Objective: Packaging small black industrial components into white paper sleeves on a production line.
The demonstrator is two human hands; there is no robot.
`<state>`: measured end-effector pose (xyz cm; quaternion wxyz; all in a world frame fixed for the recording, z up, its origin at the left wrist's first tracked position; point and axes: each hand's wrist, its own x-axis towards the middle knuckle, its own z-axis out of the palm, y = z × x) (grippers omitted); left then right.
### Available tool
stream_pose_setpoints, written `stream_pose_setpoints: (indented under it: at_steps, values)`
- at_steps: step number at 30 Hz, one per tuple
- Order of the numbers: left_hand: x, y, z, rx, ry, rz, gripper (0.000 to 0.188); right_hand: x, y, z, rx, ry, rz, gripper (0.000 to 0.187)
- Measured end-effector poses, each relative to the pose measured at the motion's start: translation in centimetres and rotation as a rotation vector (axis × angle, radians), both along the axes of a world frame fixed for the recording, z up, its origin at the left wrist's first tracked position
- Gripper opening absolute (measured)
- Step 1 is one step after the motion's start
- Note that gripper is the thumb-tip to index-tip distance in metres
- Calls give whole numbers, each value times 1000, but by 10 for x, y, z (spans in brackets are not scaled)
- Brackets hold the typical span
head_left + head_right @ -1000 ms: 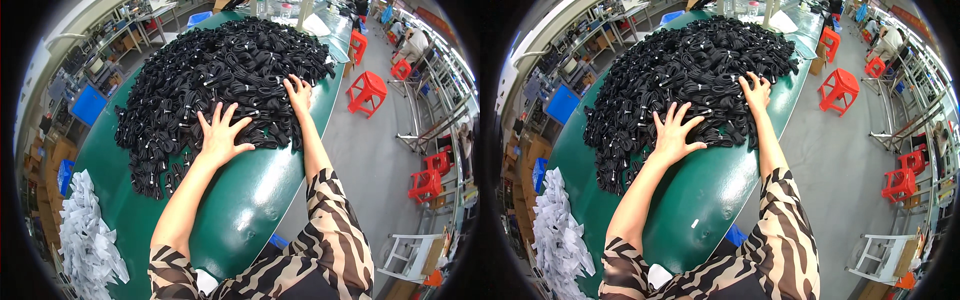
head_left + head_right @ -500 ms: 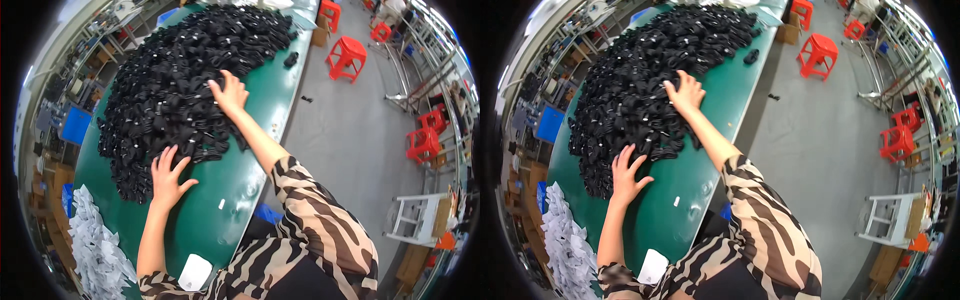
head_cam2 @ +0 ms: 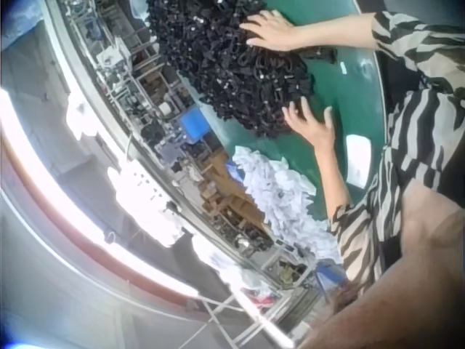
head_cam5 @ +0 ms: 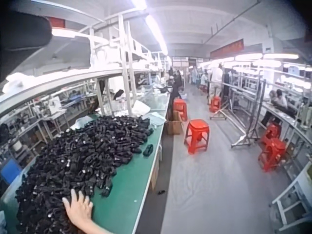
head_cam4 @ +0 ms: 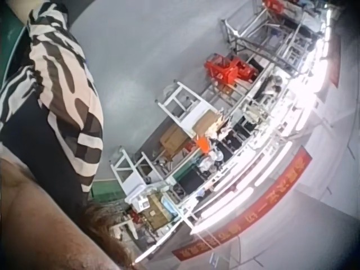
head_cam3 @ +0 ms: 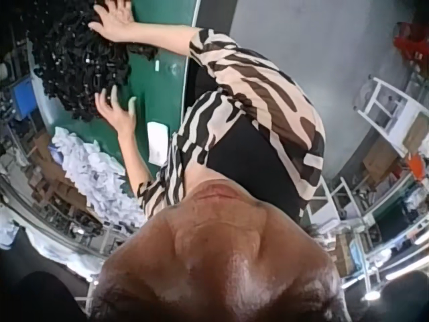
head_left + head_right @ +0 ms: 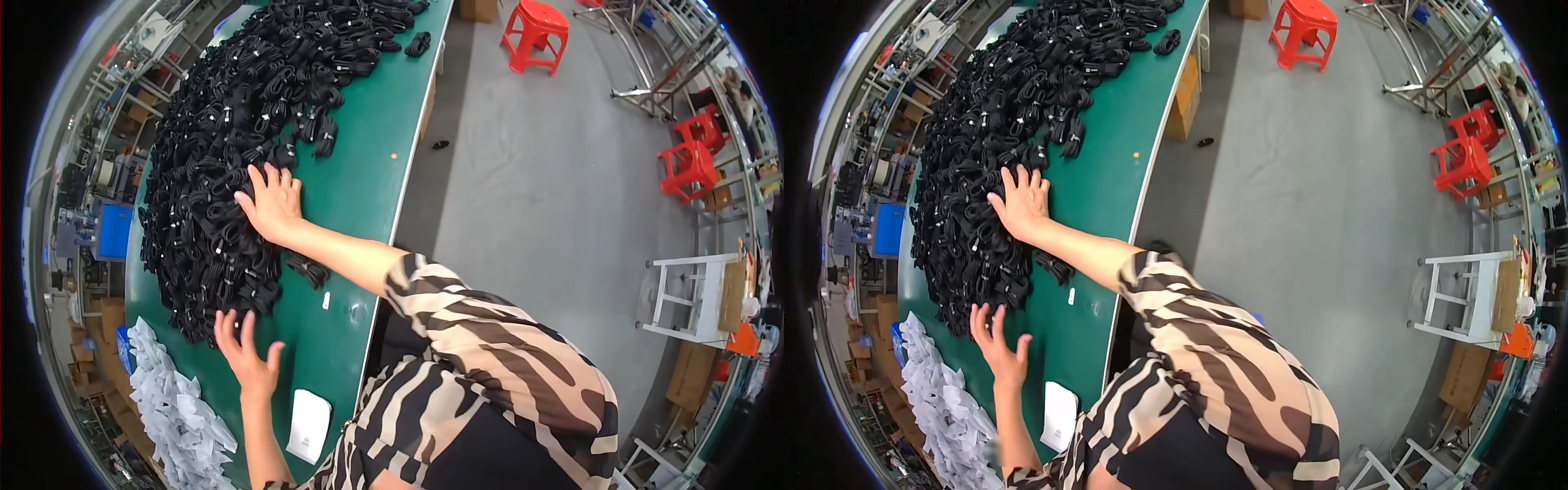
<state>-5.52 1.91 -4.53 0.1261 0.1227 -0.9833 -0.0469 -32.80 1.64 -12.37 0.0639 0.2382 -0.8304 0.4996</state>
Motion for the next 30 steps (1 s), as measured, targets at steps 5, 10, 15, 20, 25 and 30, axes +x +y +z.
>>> stream_pose_setpoints:
  at_steps: [5, 10, 15, 20, 25, 30]
  values:
    - [-13, 17, 14, 48, -49, -211, 74, -90, 77, 54, -338, 471, 36, 20]
    - [-137, 52, -1, 299, -25, -492, 72, -318, 172, 7, 85, 407, -548, 56]
    - [-285, 97, -21, 461, -122, -658, 82, -355, 144, -64, 399, 443, -175, 48]
    - [-365, 86, -52, 449, -146, -614, 84, -253, 162, -20, 66, 72, 268, 61]
    - [-395, 73, -72, 345, -364, -430, 88, -354, 264, -82, -324, 164, -141, 18]
    - [-396, 62, -66, 104, -509, -366, 95, -457, 309, -335, 18, -357, -324, 16]
